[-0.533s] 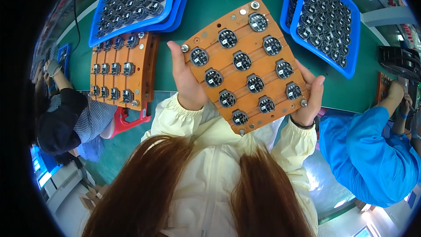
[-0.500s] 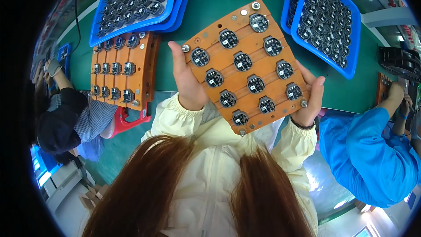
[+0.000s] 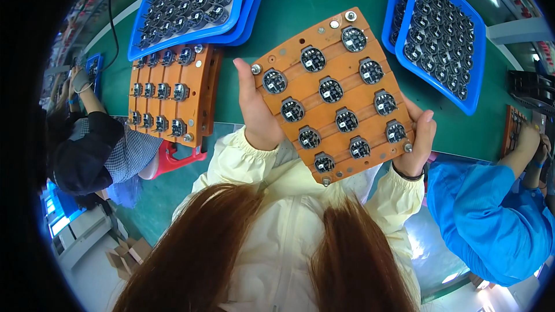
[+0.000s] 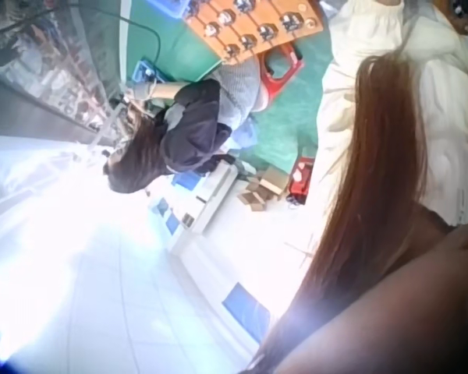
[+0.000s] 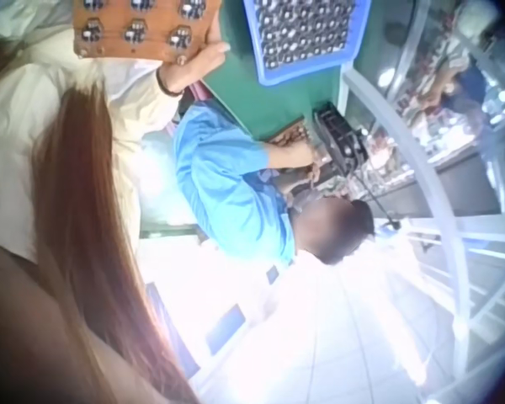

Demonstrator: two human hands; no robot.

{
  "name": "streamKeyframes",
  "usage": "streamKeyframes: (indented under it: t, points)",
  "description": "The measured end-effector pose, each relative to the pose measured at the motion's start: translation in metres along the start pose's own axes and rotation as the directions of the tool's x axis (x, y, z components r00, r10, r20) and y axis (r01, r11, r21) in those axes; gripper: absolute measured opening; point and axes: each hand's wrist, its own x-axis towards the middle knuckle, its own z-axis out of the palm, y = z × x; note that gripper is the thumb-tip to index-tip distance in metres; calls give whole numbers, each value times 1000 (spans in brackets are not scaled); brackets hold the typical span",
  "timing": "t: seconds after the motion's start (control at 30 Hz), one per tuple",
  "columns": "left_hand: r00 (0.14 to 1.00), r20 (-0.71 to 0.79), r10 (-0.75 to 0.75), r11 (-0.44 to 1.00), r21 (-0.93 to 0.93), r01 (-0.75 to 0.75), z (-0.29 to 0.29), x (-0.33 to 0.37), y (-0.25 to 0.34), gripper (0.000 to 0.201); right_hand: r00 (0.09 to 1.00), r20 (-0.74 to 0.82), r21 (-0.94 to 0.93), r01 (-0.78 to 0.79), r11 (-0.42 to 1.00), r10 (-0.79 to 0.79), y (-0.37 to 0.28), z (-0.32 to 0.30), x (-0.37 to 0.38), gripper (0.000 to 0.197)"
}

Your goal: Inspecting and organizing circular electronic components on trays and boards at an assembly line.

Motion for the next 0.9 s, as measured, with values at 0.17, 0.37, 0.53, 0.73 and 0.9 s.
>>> streamKeyframes:
  t: [0.17, 0.37, 0.53, 0.73, 0.9]
  points:
    - [1000, -3, -9, 1000, -3, 9, 0, 1, -1, 84, 1000, 3, -70, 23, 997, -23, -5, 3, 1, 61]
    - [1000, -3, -15, 1000, -4, 15, 0, 0, 0, 85, 999, 23, -90, 34, 995, -32, -6, 2, 2, 58]
    - [998, 59, -8, 1000, 11, 7, -2, -2, -2, 87, 999, 27, -52, 24, 998, -23, -3, 0, 1, 54]
    - [996, 86, -14, 1000, -8, 15, -4, -1, -2, 89, 999, 28, 6, 20, 1000, -20, -6, 5, 0, 49]
    - [980, 197, -7, 994, -107, 28, -10, 0, 0, 90, 997, 74, -35, 22, 999, -19, -5, -1, 0, 52]
